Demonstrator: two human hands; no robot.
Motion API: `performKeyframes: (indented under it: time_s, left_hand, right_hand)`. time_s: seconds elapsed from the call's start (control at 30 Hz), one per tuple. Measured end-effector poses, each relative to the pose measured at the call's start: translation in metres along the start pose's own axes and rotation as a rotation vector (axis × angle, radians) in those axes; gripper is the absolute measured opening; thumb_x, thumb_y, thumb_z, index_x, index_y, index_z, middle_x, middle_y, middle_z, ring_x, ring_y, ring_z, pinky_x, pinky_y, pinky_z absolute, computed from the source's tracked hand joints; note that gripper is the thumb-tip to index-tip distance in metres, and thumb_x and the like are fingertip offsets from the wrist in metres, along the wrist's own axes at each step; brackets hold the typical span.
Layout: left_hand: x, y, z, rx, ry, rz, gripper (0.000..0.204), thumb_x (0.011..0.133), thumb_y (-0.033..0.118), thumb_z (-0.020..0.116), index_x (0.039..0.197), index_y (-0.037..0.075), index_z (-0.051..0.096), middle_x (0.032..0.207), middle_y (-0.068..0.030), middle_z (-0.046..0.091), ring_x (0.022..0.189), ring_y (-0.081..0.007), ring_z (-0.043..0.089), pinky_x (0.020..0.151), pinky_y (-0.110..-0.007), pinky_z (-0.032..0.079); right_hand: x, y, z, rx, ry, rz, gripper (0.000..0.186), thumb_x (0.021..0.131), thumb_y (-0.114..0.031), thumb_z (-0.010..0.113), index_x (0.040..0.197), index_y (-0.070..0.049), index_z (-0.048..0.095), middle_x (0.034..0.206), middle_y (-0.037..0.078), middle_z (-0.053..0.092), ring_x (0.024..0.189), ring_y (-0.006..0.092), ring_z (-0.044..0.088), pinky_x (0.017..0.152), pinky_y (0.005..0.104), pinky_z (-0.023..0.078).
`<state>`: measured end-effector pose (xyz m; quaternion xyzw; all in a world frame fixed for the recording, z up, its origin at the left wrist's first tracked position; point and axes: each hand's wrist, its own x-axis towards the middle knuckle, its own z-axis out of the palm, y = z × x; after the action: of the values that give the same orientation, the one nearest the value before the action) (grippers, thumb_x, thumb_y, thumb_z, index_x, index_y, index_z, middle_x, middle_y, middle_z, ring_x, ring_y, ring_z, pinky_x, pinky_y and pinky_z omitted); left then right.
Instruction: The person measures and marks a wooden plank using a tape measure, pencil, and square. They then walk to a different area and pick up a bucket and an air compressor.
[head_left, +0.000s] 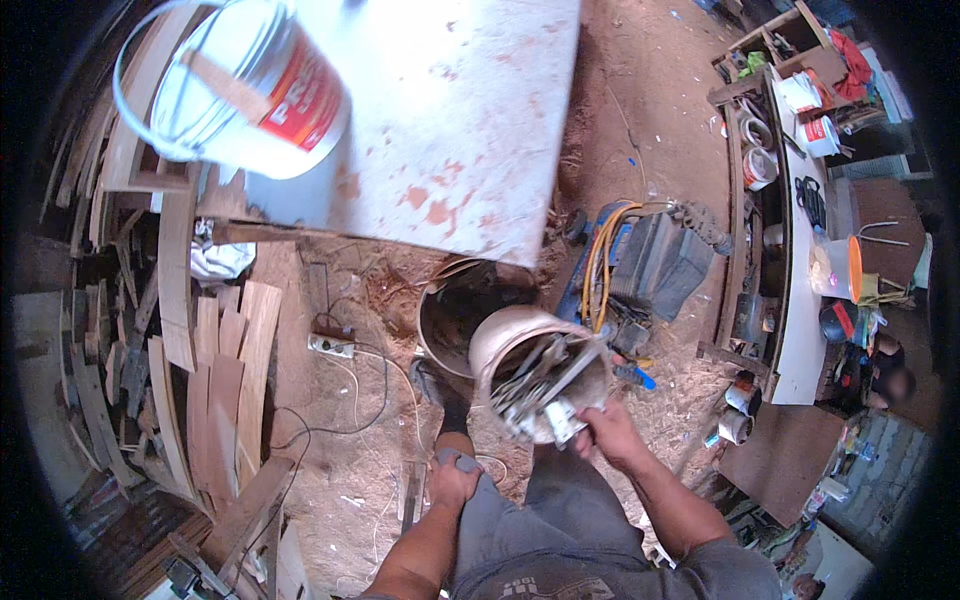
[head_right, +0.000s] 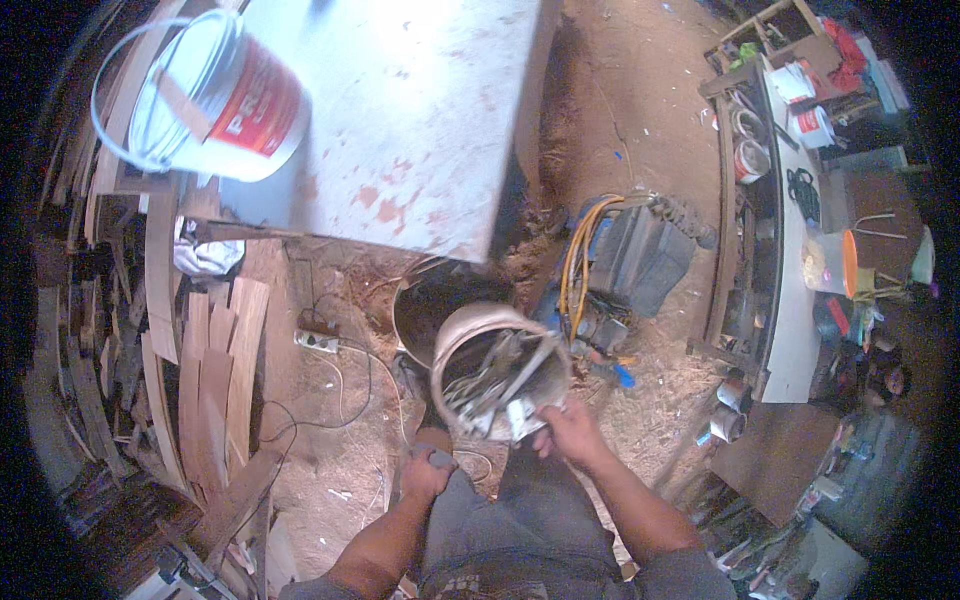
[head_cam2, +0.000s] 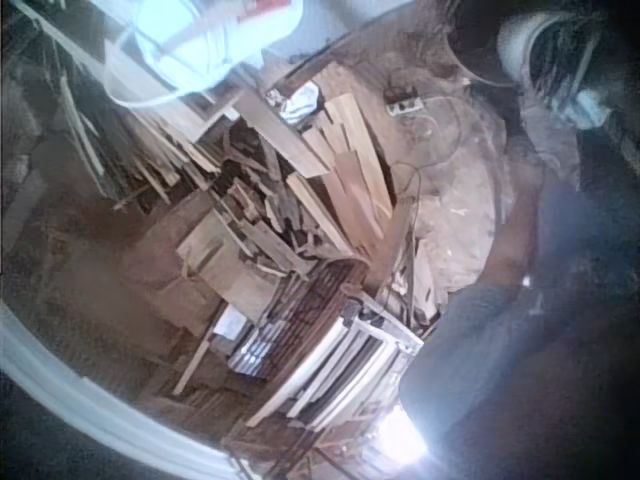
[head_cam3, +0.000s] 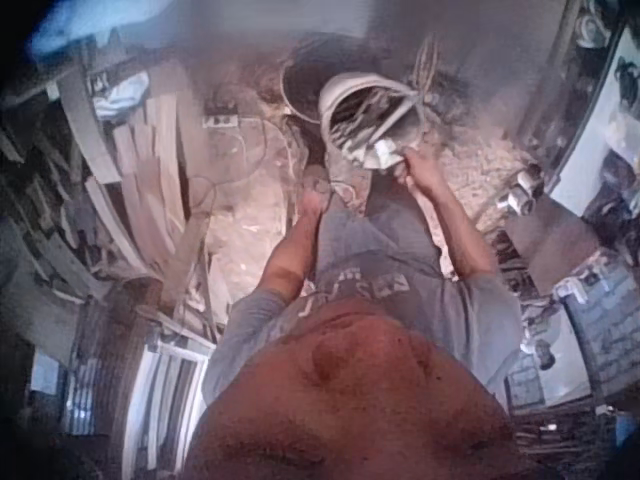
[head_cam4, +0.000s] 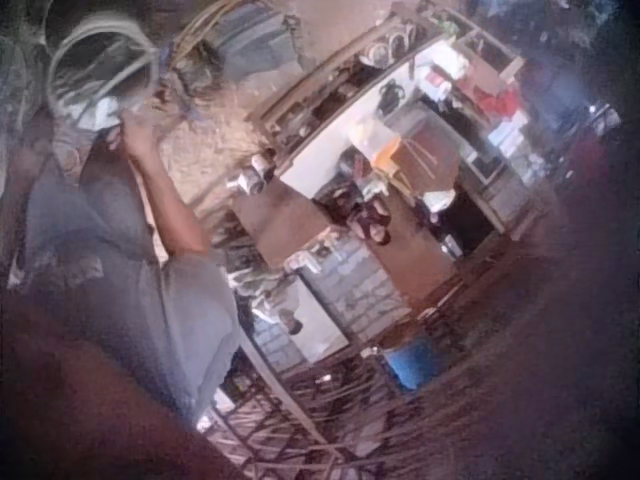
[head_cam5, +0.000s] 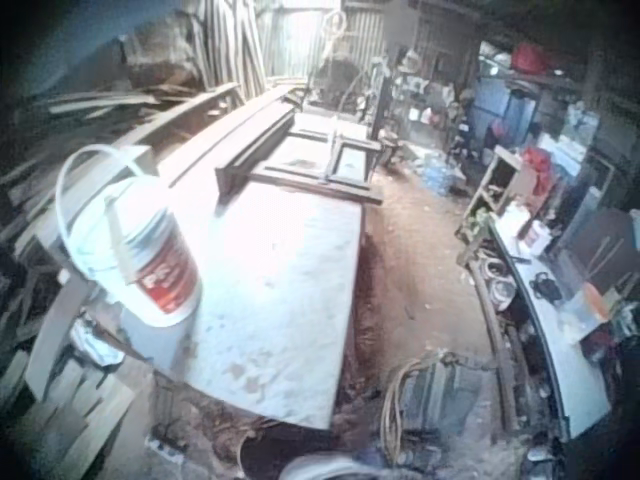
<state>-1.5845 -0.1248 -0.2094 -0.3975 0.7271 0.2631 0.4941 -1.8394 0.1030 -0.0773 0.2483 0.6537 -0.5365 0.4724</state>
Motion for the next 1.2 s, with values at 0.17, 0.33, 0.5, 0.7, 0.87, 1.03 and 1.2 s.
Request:
performKeyframes:
  time_s: [0.17,0.33,0.5,0.7,0.87,1.03,1.2]
  left_hand:
    - [-0.008,0.034,-0.006,0.072,-0.044,-0.029,0.084,0.084,0.063,0.079,0.156,0.024,0.059,0.171,-0.0251,0.035,0.155,-0.0444,0.041,0.126,-0.051,0.04]
    - [-0.005,0.048,0.004,0.082,-0.033,-0.054,0.081,0.084,0.064,0.078,0.153,0.026,0.063,0.172,-0.0228,0.034,0.155,-0.0434,0.041,0.127,-0.052,0.038]
    - [-0.004,0.054,0.013,0.098,-0.072,-0.062,0.08,0.084,0.064,0.078,0.153,0.025,0.064,0.171,-0.0239,0.035,0.154,-0.0445,0.04,0.128,-0.054,0.035]
    - [-0.003,0.059,0.018,0.15,-0.073,-0.064,0.08,0.084,0.064,0.078,0.152,0.024,0.064,0.17,-0.025,0.036,0.152,-0.0481,0.04,0.126,-0.055,0.036]
    - [0.0,0.057,0.02,0.154,-0.067,-0.063,0.081,0.084,0.064,0.079,0.152,0.024,0.064,0.169,-0.0251,0.036,0.151,-0.048,0.042,0.125,-0.055,0.037]
    - [-0.001,0.054,0.014,0.137,-0.063,-0.097,0.079,0.084,0.063,0.078,0.151,0.024,0.065,0.169,-0.024,0.036,0.151,-0.0471,0.043,0.125,-0.052,0.038]
    - [0.007,0.051,0.006,0.166,-0.074,-0.042,0.078,0.085,0.062,0.076,0.151,0.023,0.064,0.169,-0.0245,0.036,0.15,-0.0475,0.043,0.125,-0.052,0.038]
  right_hand:
    - [0.055,-0.048,-0.078,0.027,0.25,-0.208,0.021,0.105,-0.014,0.061,0.107,0.006,0.067,0.074,0.012,0.07,0.054,0.0186,0.066,0.046,0.0332,0.054]
    - [0.171,-0.08,-0.1,0.176,0.275,-0.161,0.028,0.103,-0.023,0.064,0.107,0.005,0.067,0.084,0.014,0.072,0.057,0.0159,0.064,0.049,0.0307,0.051]
    - [0.282,-0.063,-0.074,0.627,0.161,0.07,0.017,0.106,-0.015,0.056,0.111,0.0,0.061,0.085,0.013,0.07,0.06,0.0137,0.061,0.048,0.0249,0.051]
    - [0.354,-0.029,-0.036,0.693,0.298,0.021,0.017,0.112,-0.014,0.05,0.109,0.001,0.057,0.083,0.014,0.067,0.057,0.0162,0.06,0.043,0.0223,0.047]
    - [0.383,-0.009,-0.028,0.72,0.351,0.063,0.015,0.109,-0.017,0.053,0.108,-0.004,0.061,0.083,0.012,0.068,0.059,0.0182,0.061,0.048,0.0275,0.05]
    - [0.393,-0.003,-0.01,0.659,0.313,0.129,0.012,0.108,-0.016,0.053,0.105,-0.009,0.062,0.082,0.008,0.066,0.058,0.0177,0.059,0.047,0.0292,0.049]
    - [0.414,0.022,-0.034,0.755,0.366,0.139,0.017,0.109,-0.015,0.049,0.099,-0.009,0.062,0.078,0.004,0.061,0.058,0.0168,0.057,0.047,0.0295,0.046]
